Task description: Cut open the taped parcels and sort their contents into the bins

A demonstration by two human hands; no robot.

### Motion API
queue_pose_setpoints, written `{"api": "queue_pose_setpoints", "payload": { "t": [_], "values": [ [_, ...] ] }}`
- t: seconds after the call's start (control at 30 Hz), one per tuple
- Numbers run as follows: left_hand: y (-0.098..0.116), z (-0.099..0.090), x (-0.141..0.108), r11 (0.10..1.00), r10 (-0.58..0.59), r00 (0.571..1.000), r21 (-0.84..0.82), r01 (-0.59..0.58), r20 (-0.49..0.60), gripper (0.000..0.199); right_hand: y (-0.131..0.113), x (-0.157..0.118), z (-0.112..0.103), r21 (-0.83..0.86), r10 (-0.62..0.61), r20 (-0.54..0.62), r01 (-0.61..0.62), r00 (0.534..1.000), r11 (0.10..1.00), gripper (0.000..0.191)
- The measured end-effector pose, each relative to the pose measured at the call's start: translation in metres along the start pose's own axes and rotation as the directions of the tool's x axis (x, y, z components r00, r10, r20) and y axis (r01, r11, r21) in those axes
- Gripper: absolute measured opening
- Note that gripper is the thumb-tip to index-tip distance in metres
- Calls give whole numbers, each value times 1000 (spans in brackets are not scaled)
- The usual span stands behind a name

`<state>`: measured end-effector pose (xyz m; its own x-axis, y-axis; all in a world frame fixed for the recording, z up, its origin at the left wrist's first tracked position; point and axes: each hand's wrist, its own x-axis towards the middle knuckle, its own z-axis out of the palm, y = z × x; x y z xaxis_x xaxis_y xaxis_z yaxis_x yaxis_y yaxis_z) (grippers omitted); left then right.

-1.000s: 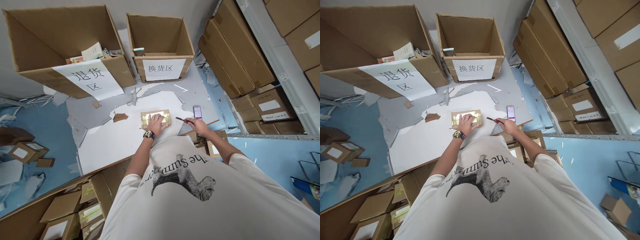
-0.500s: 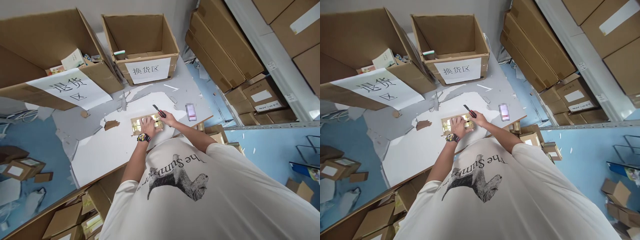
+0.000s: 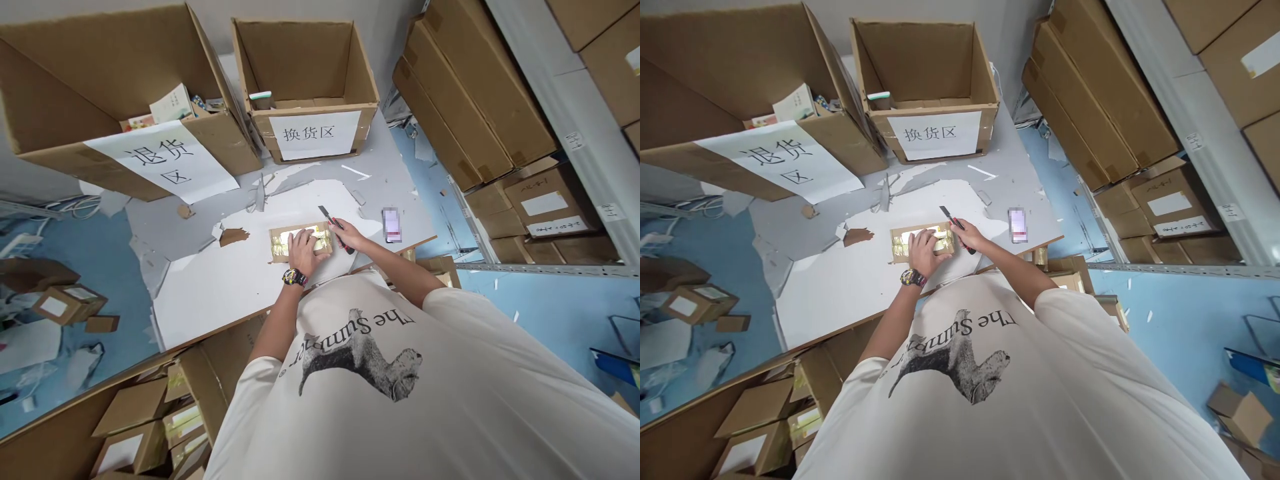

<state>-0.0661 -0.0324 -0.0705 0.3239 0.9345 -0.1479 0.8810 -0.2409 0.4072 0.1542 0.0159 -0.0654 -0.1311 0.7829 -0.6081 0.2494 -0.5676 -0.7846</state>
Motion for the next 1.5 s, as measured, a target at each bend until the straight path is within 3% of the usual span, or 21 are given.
{"api": "queue_pose_setpoints", "payload": {
  "t": [0.2,0.33,0.63,0.93,1.03,1.13,1.2,1.33,1.5],
  "values": [
    [-3,2,1,1000,-4,1000,1,4,11,51,24,-36,-48,-184,-49,57,59,997,981,19],
    [-4,-3,3,1000,19,999,-10,-19,29,57,34,-53,-59,-347,-54,132,97,990,933,24],
    [1,-6,1,1000,4,999,-1,-4,39,50,19,-47,-59,-541,-29,145,104,989,835,35],
    [1,-4,-2,1000,2,999,12,-3,36,49,24,-54,-62,-577,113,204,26,973,816,42],
    [1,-3,1,1000,-4,1000,17,3,20,46,21,-56,-63,-624,40,197,94,980,776,38],
    [1,-2,2,1000,1,1000,16,-1,25,43,18,-56,-60,-578,-110,143,174,984,797,39],
    [1,-1,2,1000,4,1000,11,-4,24,42,19,-57,-56,-549,-145,122,189,982,814,37],
    [-4,0,-2,1000,24,1000,-10,-24,5,51,31,-58,-47,-508,-130,84,154,988,847,29],
    [-25,-3,-15,998,51,999,-48,-51,-11,65,48,-60,-36,-339,-66,16,67,998,938,24]
  ]
}}
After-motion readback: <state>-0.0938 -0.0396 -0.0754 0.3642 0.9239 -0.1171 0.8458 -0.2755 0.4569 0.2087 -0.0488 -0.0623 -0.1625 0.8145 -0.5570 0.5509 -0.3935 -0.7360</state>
